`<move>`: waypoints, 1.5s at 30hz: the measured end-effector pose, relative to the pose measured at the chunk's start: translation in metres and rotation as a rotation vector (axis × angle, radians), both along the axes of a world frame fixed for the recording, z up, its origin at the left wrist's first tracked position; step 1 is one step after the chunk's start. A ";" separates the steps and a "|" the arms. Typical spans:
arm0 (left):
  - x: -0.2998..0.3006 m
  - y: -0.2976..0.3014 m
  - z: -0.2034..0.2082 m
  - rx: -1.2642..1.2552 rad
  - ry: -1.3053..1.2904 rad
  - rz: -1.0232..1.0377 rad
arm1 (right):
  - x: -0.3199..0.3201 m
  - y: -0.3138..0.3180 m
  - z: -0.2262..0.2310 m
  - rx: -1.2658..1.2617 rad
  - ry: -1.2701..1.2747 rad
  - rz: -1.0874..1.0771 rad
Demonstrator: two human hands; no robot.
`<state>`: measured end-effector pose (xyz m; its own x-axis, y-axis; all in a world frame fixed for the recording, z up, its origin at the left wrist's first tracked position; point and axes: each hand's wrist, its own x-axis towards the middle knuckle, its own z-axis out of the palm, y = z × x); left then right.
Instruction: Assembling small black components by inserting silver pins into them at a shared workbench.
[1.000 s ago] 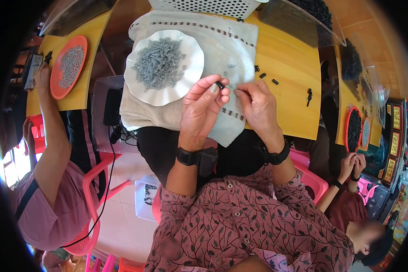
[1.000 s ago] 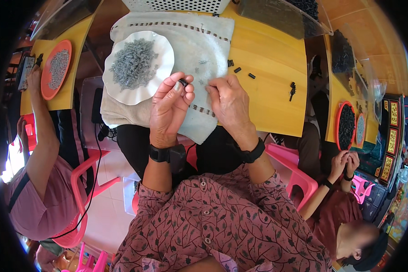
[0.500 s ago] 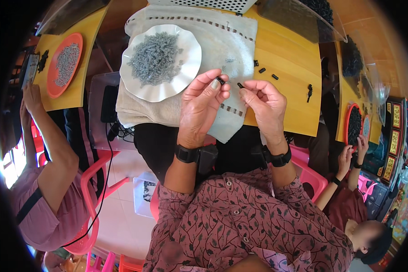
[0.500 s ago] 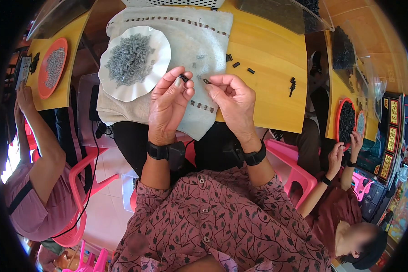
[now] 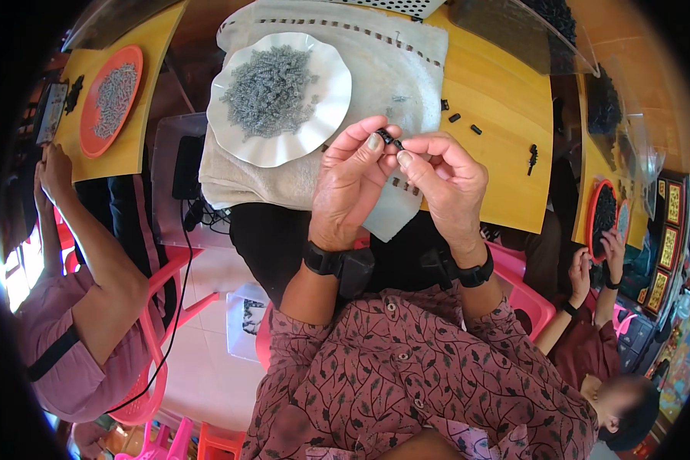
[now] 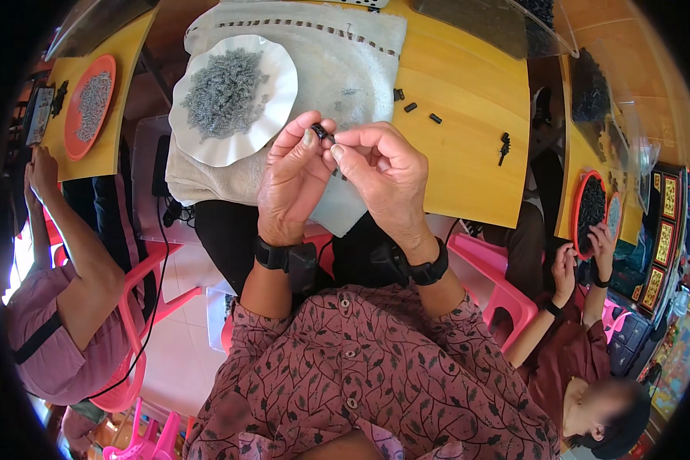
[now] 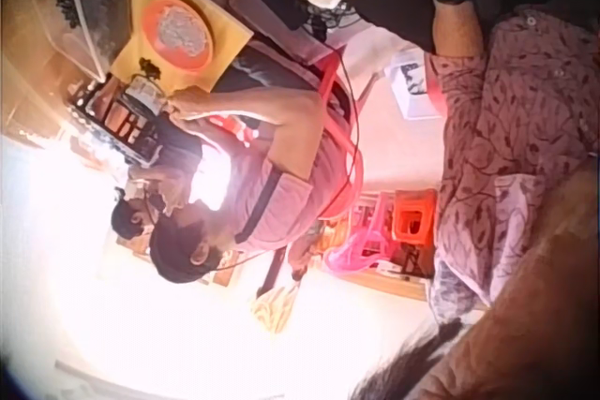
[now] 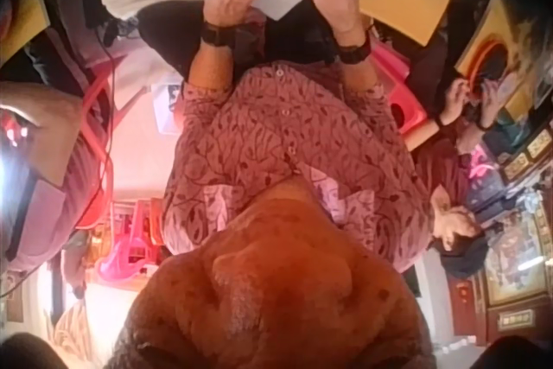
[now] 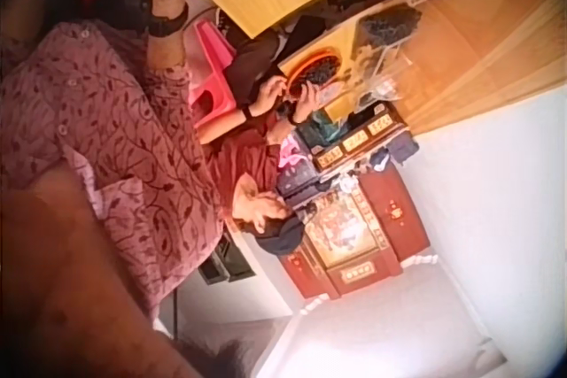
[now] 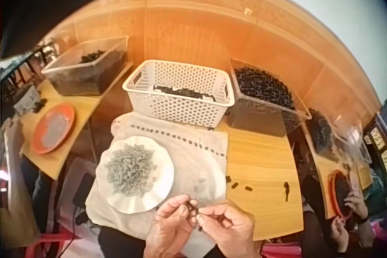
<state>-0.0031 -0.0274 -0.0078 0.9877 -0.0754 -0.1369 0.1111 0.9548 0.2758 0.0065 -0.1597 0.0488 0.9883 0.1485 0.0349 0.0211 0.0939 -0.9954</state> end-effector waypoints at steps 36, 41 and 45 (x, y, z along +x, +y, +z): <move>-0.001 -0.005 0.002 0.455 -0.074 0.118 | 0.007 0.009 -0.004 -0.291 -0.150 -0.147; -0.001 -0.003 0.000 0.302 -0.060 0.080 | 0.013 0.002 -0.004 -0.294 -0.177 -0.063; 0.000 -0.004 0.000 0.246 -0.066 0.079 | 0.015 -0.003 -0.002 -0.265 -0.241 0.016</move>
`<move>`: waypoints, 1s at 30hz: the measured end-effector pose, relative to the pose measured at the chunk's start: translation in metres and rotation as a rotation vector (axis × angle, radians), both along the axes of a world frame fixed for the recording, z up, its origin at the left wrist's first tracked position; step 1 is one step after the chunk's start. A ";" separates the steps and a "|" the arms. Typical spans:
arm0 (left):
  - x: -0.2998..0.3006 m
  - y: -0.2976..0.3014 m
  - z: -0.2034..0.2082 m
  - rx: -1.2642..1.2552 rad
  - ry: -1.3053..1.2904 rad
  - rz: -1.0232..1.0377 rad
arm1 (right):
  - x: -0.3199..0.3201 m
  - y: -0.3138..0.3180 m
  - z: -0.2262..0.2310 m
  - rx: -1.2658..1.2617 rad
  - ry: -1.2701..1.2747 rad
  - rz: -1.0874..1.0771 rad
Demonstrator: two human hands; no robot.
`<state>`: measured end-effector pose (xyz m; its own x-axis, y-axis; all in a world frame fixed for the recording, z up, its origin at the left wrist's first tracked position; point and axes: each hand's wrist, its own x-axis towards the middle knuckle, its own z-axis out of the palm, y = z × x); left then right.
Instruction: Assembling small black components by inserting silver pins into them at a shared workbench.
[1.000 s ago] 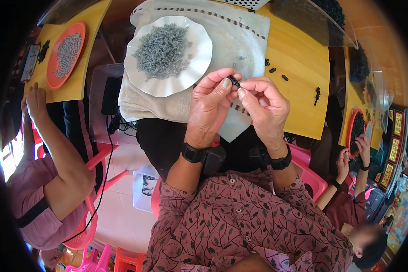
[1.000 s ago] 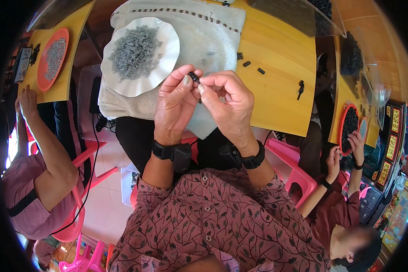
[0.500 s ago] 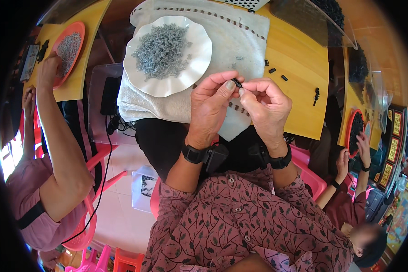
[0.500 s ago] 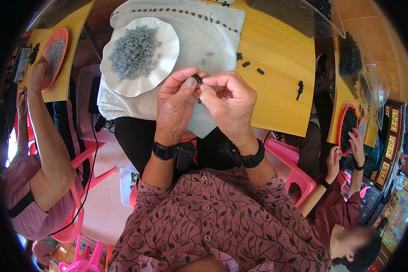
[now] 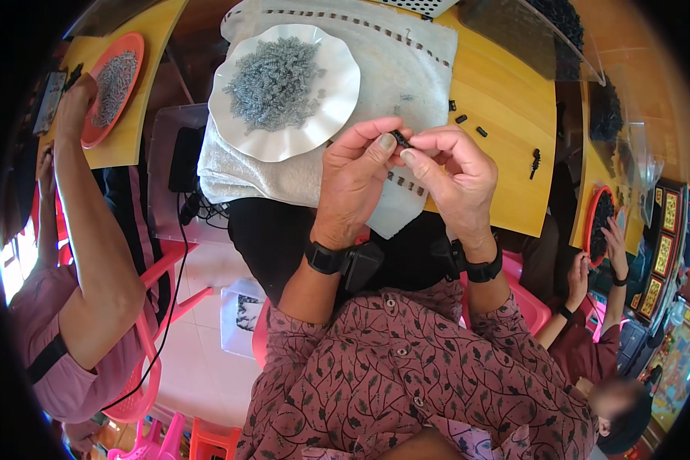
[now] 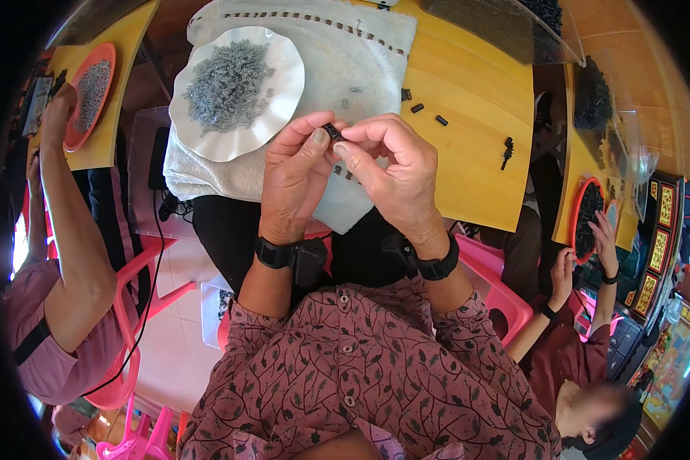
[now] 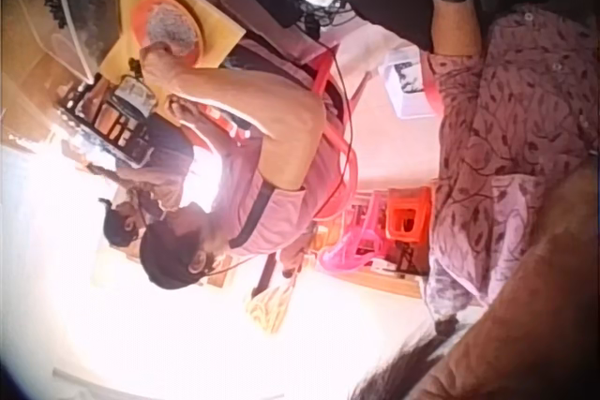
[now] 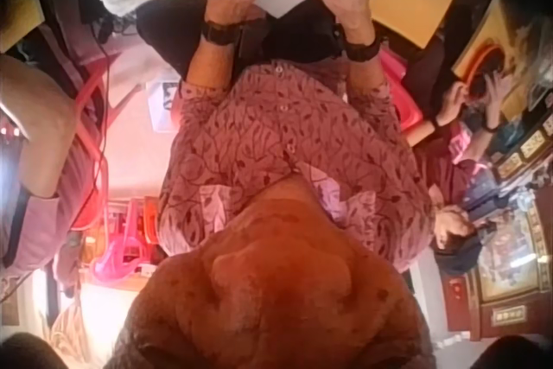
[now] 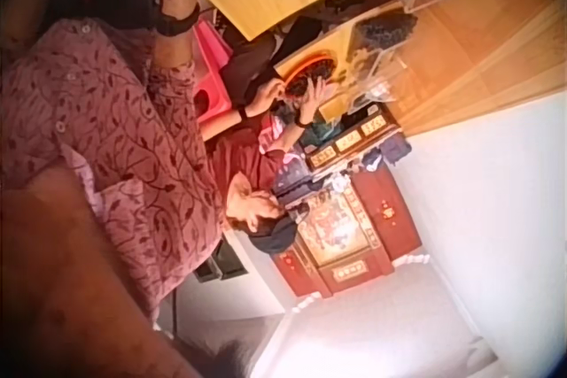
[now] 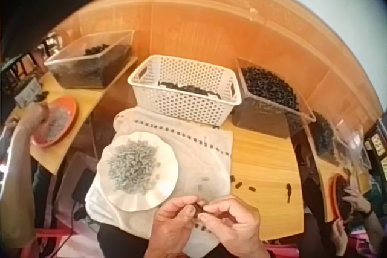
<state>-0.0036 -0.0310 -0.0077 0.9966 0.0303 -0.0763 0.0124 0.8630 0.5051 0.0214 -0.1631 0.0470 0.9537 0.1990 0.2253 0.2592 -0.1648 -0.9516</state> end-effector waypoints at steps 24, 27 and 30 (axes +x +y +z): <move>0.001 0.003 0.001 -0.060 0.013 -0.046 | 0.007 0.002 0.009 -0.234 -0.246 0.026; 0.001 0.002 0.001 -0.042 0.029 -0.046 | 0.009 0.000 0.010 -0.275 -0.290 0.043; 0.001 0.001 0.001 -0.026 0.025 -0.046 | 0.010 0.000 0.011 -0.302 -0.326 0.056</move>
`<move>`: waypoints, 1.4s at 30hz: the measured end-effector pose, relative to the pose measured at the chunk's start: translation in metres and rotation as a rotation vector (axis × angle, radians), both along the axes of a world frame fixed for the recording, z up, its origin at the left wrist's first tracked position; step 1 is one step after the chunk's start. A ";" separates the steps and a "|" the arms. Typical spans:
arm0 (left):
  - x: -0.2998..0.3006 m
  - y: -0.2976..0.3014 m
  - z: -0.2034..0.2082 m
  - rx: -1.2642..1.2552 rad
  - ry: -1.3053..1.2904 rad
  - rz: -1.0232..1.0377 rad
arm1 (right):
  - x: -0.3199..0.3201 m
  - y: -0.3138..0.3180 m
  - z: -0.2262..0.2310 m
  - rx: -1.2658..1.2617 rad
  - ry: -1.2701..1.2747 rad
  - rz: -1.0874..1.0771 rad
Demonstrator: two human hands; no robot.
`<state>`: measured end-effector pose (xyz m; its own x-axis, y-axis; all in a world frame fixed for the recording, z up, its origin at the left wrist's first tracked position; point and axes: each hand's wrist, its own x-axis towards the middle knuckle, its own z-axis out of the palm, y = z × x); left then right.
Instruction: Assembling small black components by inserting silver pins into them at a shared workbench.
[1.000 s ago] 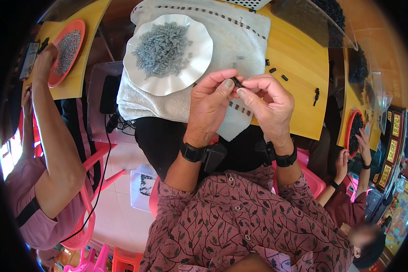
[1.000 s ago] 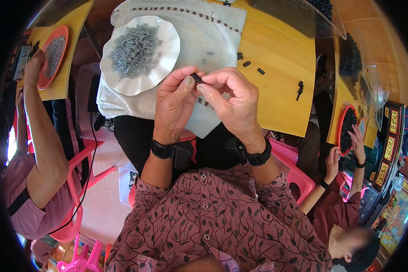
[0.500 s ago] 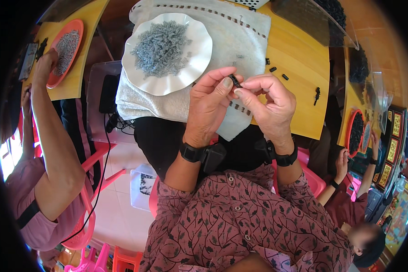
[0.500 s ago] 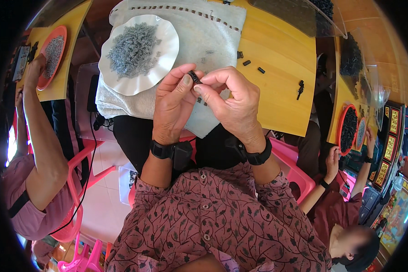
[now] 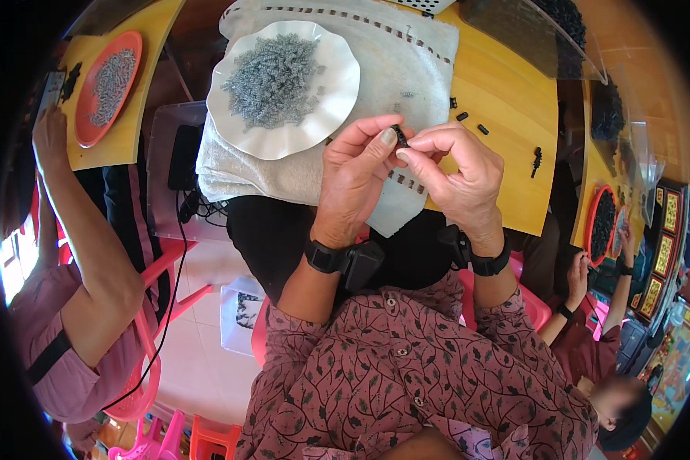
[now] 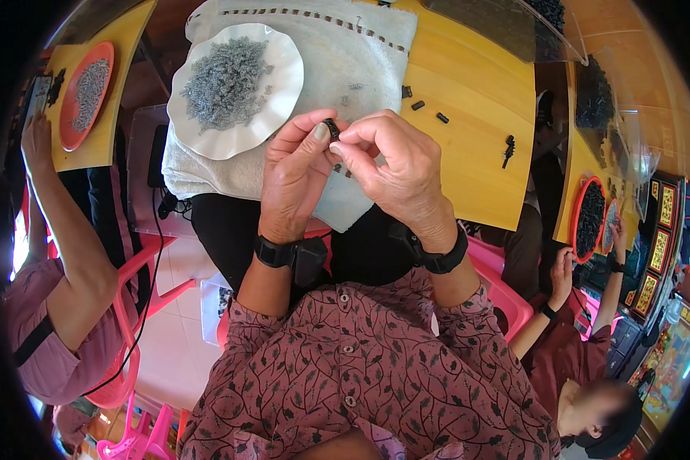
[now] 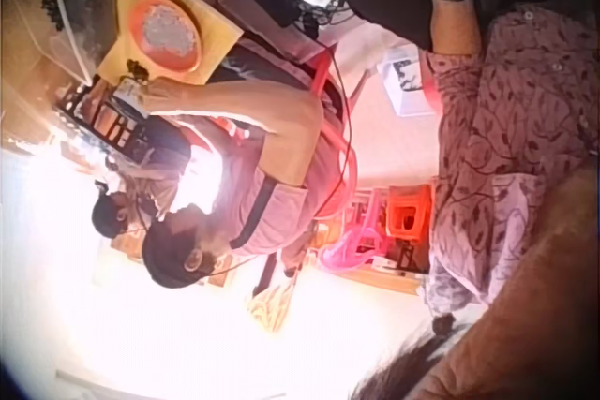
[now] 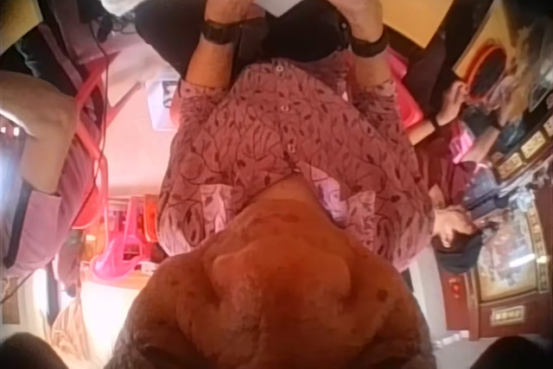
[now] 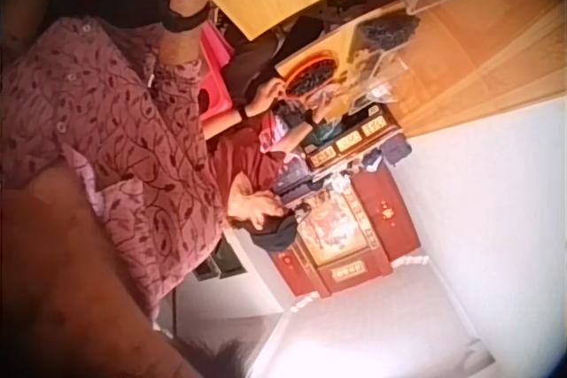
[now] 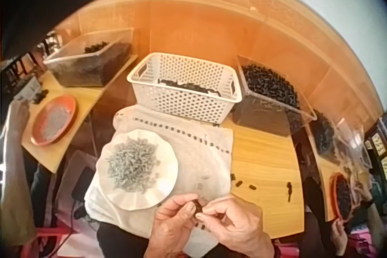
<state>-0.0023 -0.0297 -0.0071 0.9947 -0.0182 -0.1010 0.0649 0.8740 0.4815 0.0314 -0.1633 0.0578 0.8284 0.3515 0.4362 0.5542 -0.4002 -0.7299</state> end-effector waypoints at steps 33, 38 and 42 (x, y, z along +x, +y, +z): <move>-0.001 0.007 0.007 0.033 -0.180 -0.115 | 0.007 -0.005 -0.006 0.027 -0.084 0.024; -0.001 0.007 0.005 0.166 -0.194 -0.089 | 0.002 -0.006 -0.004 0.033 -0.133 0.022; -0.003 0.007 0.005 0.191 -0.196 -0.080 | -0.002 -0.005 -0.005 0.054 -0.107 0.015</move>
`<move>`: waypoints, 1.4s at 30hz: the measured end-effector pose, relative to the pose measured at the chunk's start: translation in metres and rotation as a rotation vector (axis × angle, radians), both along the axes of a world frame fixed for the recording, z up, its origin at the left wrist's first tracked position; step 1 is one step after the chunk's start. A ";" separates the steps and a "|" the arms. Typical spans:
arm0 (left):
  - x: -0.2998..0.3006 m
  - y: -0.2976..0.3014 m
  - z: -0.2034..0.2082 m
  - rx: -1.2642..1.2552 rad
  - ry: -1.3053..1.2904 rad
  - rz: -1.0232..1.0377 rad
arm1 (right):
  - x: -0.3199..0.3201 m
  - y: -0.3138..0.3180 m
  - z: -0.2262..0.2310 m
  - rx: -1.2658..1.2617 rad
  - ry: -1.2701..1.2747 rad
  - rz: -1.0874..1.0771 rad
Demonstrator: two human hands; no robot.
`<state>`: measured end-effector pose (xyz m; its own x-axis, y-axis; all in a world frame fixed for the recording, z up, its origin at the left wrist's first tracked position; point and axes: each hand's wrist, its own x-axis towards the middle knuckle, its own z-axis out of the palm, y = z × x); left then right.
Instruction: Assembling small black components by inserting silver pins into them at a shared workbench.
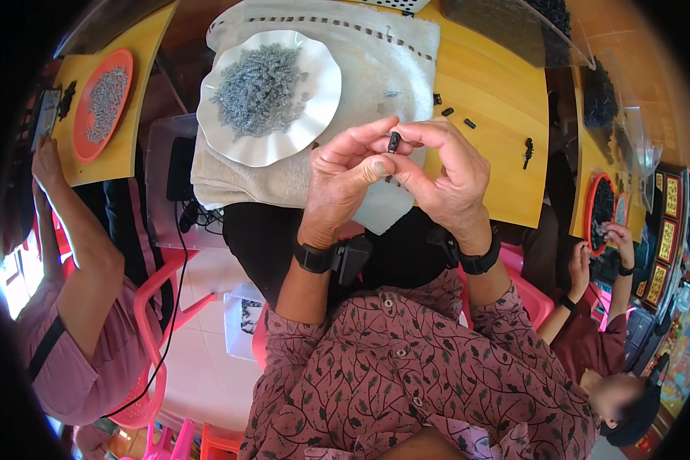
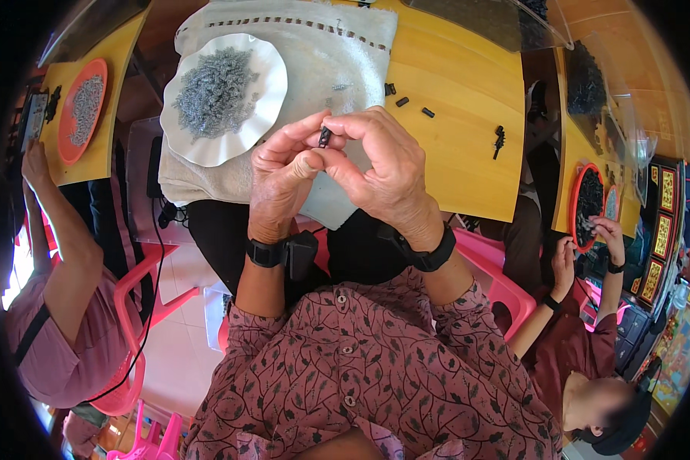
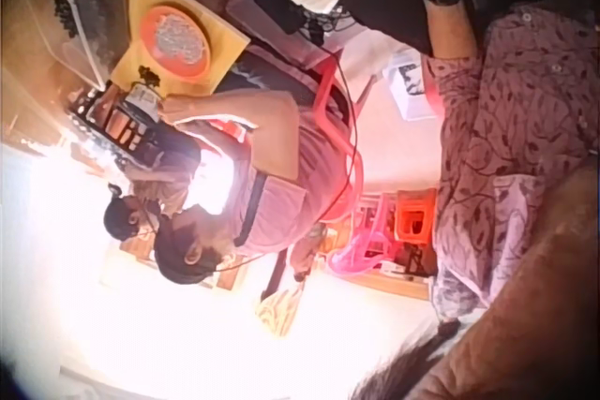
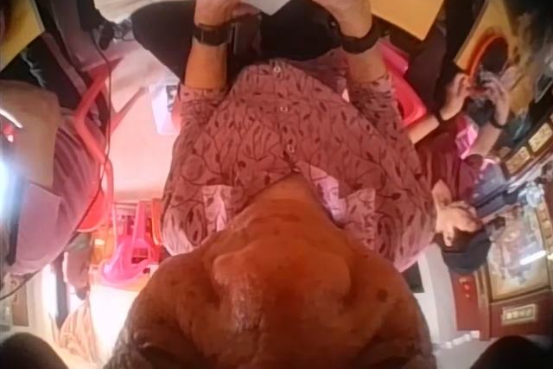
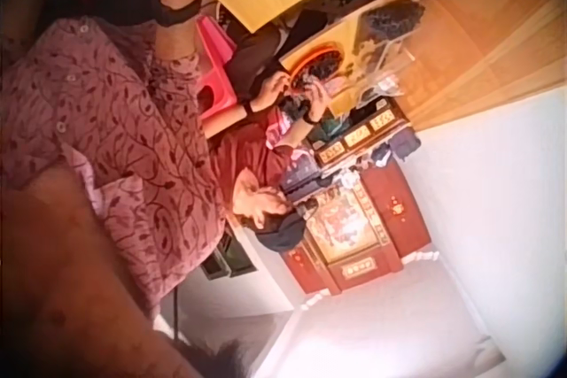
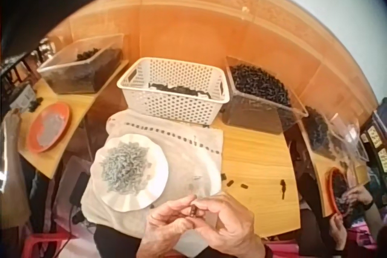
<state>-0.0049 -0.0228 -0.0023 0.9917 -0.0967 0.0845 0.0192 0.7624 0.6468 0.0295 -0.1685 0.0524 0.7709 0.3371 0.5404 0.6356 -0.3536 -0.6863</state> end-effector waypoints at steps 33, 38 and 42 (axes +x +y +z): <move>0.010 -0.014 0.011 0.083 0.301 0.121 | -0.014 -0.026 -0.044 0.165 0.444 -0.158; 0.021 -0.012 0.019 0.047 0.351 0.110 | -0.011 -0.022 -0.047 0.142 0.383 -0.201; 0.036 -0.012 0.041 0.055 0.374 0.173 | -0.012 -0.021 -0.051 0.147 0.396 -0.211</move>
